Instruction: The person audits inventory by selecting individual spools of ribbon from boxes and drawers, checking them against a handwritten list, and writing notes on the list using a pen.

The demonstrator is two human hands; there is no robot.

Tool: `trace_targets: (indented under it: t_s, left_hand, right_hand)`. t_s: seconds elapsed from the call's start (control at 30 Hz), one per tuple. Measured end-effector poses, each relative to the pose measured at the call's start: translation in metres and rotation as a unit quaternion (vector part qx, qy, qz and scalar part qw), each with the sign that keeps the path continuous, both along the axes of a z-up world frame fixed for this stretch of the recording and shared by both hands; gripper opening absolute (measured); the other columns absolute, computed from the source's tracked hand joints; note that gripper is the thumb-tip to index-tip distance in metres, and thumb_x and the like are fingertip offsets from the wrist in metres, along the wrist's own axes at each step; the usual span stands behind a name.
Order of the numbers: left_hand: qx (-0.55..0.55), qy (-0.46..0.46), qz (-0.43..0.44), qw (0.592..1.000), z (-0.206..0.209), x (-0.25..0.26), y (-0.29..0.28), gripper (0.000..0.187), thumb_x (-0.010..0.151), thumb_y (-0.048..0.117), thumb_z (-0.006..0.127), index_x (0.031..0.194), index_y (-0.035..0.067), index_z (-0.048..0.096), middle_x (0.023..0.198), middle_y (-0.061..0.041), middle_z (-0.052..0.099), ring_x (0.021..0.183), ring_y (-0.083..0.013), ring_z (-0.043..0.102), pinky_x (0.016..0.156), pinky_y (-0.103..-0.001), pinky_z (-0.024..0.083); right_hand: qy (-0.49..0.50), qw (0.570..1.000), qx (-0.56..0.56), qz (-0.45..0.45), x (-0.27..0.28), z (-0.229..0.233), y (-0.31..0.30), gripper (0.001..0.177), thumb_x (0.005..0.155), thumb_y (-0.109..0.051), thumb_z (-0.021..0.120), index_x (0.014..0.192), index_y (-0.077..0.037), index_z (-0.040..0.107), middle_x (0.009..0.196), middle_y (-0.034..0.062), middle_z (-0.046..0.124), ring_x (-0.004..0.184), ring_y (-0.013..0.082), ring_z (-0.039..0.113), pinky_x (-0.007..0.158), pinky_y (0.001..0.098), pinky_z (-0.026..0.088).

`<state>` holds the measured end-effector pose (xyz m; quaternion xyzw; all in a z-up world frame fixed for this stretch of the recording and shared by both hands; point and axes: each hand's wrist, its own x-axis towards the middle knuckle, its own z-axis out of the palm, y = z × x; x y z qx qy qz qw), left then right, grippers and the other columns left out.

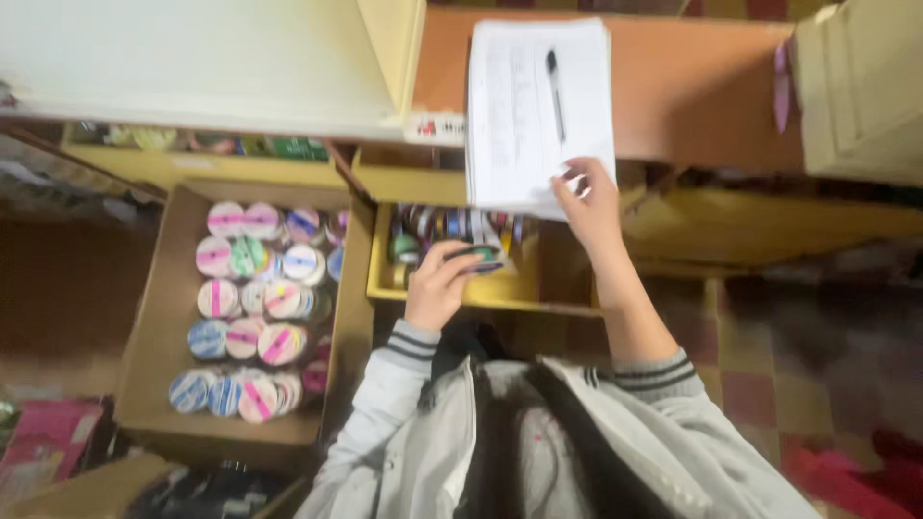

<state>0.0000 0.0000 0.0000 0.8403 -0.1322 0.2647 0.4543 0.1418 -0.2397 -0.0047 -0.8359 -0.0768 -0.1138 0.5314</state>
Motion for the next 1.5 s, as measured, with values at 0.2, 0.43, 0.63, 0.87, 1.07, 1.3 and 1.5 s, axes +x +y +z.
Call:
trace_targets:
  t_s: [0.2,0.43,0.63,0.87,1.07,1.3,1.5]
  left_hand:
    - [-0.025,-0.043,0.031,0.998,-0.035,0.057,0.024,0.027,0.080,0.003,0.075,0.101,0.019,0.077,0.105,-0.006,0.065,0.093,-0.0312,0.069,0.080,-0.040,0.057]
    - [-0.073,-0.032,0.052,0.995,-0.013,0.091,0.031,0.032,0.077,-0.001,0.077,0.104,0.017,0.077,0.106,-0.009,0.065,0.097,-0.0333,0.068,0.087,-0.042,0.056]
    - [-0.041,-0.009,0.035,0.998,-0.008,0.109,0.030,0.033,0.078,-0.004,0.073,0.103,0.017,0.076,0.107,-0.011,0.065,0.098,-0.0371,0.067,0.088,-0.047,0.055]
    - [-0.063,-0.012,0.000,0.998,0.014,0.123,0.034,0.032,0.079,-0.007,0.072,0.104,0.013,0.076,0.107,-0.013,0.063,0.102,-0.0370,0.065,0.091,-0.046,0.053]
    - [-0.060,-0.015,-0.012,0.998,0.002,0.138,0.035,0.031,0.078,-0.006,0.074,0.103,0.012,0.076,0.106,-0.011,0.062,0.103,-0.0348,0.065,0.092,-0.043,0.053]
    - [-0.043,0.009,-0.018,0.999,0.003,0.142,0.038,0.031,0.078,-0.002,0.076,0.105,0.014,0.076,0.106,-0.010,0.062,0.103,-0.0345,0.065,0.093,-0.043,0.052]
    - [-0.039,0.018,-0.013,0.999,0.001,0.144,0.040,0.032,0.079,0.001,0.076,0.107,0.017,0.075,0.107,-0.008,0.062,0.105,-0.0322,0.065,0.093,-0.041,0.052]
  right_hand:
    - [-0.093,0.947,-0.302,-0.050,0.073,0.019,0.011,0.052,0.083,-0.010,0.074,0.128,0.001,0.051,0.092,0.0153,0.061,0.089,0.0331,0.063,0.076,0.0423,0.055]
    - [-0.026,0.925,-0.380,-0.016,0.083,0.026,0.033,0.042,0.088,-0.007,0.061,0.128,0.002,0.050,0.093,0.0184,0.064,0.086,0.0339,0.068,0.073,0.0429,0.057]
    - [0.053,0.958,-0.279,0.037,0.068,0.060,0.031,0.052,0.092,-0.003,0.052,0.141,0.005,0.035,0.094,0.0292,0.066,0.088,0.0430,0.068,0.076,0.0515,0.056]
    - [0.076,0.983,0.086,0.143,0.107,0.019,0.024,0.049,0.091,0.002,0.050,0.138,0.002,0.037,0.088,0.0158,0.065,0.077,0.0237,0.063,0.063,0.0315,0.053]
    - [0.118,0.947,0.283,0.094,0.113,0.010,0.035,0.018,0.082,0.002,0.062,0.099,0.000,0.057,0.084,0.0159,0.066,0.071,0.0188,0.069,0.056,0.0298,0.064]
    - [0.041,0.987,0.079,0.133,0.114,0.000,0.036,0.010,0.080,-0.002,0.067,0.089,-0.003,0.067,0.080,0.0130,0.069,0.072,0.0193,0.070,0.065,0.0290,0.057]
    - [0.063,0.990,0.057,0.116,0.104,0.021,0.042,0.011,0.077,-0.003,0.070,0.087,0.001,0.067,0.076,0.0153,0.067,0.069,0.0211,0.069,0.068,0.0304,0.057]
